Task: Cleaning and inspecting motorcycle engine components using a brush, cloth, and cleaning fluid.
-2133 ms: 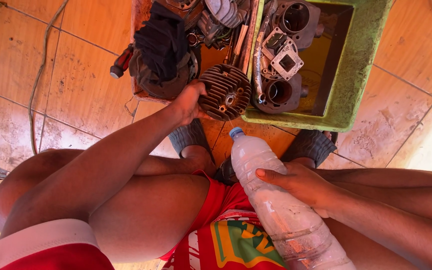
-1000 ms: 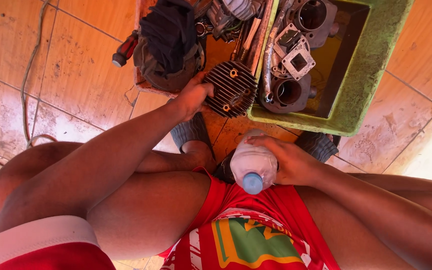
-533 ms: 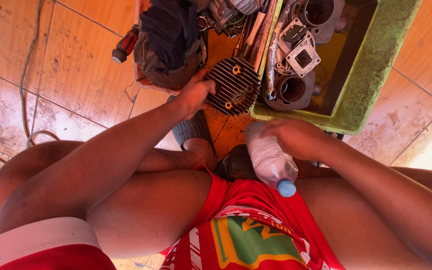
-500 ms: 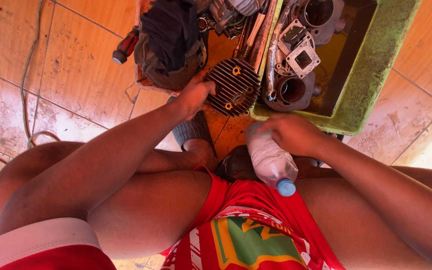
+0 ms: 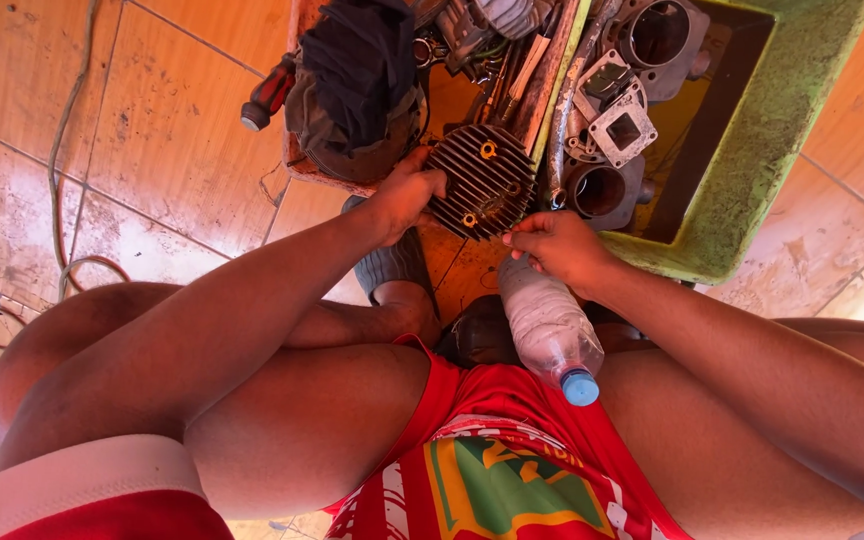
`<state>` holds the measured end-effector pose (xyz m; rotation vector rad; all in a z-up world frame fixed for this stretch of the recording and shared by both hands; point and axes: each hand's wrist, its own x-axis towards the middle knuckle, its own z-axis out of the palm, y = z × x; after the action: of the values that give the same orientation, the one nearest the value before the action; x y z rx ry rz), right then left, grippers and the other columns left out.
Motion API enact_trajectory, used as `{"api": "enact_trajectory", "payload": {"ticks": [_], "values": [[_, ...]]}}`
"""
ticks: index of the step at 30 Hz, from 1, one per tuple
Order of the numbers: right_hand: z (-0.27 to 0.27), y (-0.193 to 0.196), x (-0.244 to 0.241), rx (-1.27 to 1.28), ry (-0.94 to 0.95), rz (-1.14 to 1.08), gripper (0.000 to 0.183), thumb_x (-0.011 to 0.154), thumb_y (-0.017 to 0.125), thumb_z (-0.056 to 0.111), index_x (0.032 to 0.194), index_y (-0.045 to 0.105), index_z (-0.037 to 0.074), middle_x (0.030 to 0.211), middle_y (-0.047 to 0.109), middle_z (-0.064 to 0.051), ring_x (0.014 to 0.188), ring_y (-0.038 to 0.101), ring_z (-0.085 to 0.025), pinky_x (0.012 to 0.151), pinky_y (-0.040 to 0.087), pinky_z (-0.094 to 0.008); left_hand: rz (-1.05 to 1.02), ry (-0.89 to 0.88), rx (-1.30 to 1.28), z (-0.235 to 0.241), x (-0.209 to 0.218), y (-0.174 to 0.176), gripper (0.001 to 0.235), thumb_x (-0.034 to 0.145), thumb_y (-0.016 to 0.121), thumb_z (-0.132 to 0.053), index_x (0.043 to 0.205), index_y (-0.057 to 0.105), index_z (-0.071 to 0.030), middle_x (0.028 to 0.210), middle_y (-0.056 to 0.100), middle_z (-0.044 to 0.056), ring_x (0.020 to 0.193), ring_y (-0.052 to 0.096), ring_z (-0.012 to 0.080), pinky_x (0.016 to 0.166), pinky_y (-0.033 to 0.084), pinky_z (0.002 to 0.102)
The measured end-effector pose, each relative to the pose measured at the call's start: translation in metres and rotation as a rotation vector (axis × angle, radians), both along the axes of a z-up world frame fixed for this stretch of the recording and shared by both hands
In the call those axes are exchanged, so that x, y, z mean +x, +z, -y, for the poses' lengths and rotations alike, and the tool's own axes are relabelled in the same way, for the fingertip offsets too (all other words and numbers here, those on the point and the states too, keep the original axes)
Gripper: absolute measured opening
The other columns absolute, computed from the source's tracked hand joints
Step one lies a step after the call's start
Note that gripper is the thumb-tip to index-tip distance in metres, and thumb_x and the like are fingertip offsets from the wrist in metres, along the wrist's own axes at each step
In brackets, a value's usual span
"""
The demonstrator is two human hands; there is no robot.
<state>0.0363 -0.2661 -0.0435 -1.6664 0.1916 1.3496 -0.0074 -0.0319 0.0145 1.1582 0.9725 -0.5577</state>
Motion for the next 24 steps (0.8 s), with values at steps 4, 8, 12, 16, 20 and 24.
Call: {"api": "enact_trajectory", "payload": {"ticks": [4, 8, 12, 16, 20, 24], "values": [[0.003, -0.005, -0.002, 0.015, -0.025, 0.035, 0.022, 0.085, 0.067, 0.004, 0.105, 0.071, -0.005, 0.07, 0.066, -0.013, 0.044, 0.049, -0.006, 0.038, 0.032, -0.017, -0.01, -0.014, -0.012, -0.002, 0.001, -0.001, 0.098, 0.072, 0.06, -0.017, 0.162, 0.023, -0.008, 0.166, 0.016, 0.031, 0.152, 0.017, 0.0526, 0.102, 0.055, 0.061], [0.005, 0.002, -0.001, 0.055, -0.012, 0.014, 0.022, 0.087, 0.069, 0.004, 0.107, 0.071, -0.004, 0.073, 0.069, -0.014, 0.047, 0.052, -0.006, 0.04, 0.033, -0.016, 0.003, -0.046, -0.025, -0.005, 0.0, -0.01, 0.097, 0.074, 0.06, -0.017, 0.163, 0.022, -0.009, 0.165, 0.017, 0.03, 0.152, 0.018, 0.0514, 0.101, 0.055, 0.06], [0.005, 0.018, 0.008, 0.005, 0.151, 0.042, 0.018, 0.084, 0.067, 0.004, 0.1, 0.074, -0.003, 0.069, 0.069, -0.013, 0.045, 0.053, -0.007, 0.039, 0.033, -0.017, 0.003, -0.054, -0.024, -0.005, -0.003, -0.014, 0.096, 0.074, 0.06, -0.018, 0.162, 0.023, -0.009, 0.165, 0.017, 0.029, 0.153, 0.017, 0.0516, 0.103, 0.054, 0.06], [-0.013, 0.064, 0.03, -0.01, 0.458, 0.059, 0.016, 0.084, 0.067, 0.011, 0.09, 0.079, 0.001, 0.069, 0.074, -0.012, 0.046, 0.056, -0.011, 0.042, 0.036, -0.022, 0.005, -0.067, -0.009, -0.006, -0.002, -0.017, 0.097, 0.074, 0.06, -0.018, 0.163, 0.021, -0.009, 0.165, 0.018, 0.03, 0.152, 0.017, 0.0519, 0.103, 0.053, 0.06], [-0.034, 0.101, 0.051, 0.201, 0.046, -0.124, 0.032, 0.103, 0.055, 0.019, 0.128, 0.064, -0.001, 0.09, 0.072, -0.017, 0.061, 0.065, -0.016, 0.05, 0.048, -0.025, 0.002, -0.072, 0.008, 0.0, 0.005, 0.013, 0.098, 0.074, 0.06, -0.019, 0.163, 0.021, -0.009, 0.165, 0.018, 0.03, 0.152, 0.016, 0.0533, 0.108, 0.046, 0.065], [-0.017, 0.095, 0.052, 0.067, 0.074, 0.025, 0.036, 0.107, 0.054, 0.027, 0.123, 0.066, -0.003, 0.086, 0.07, -0.014, 0.059, 0.064, -0.015, 0.048, 0.046, -0.025, 0.007, -0.075, 0.017, -0.004, 0.001, -0.011, 0.098, 0.073, 0.061, -0.017, 0.163, 0.023, -0.007, 0.164, 0.022, 0.032, 0.152, 0.018, 0.0528, 0.103, 0.052, 0.062]]}}
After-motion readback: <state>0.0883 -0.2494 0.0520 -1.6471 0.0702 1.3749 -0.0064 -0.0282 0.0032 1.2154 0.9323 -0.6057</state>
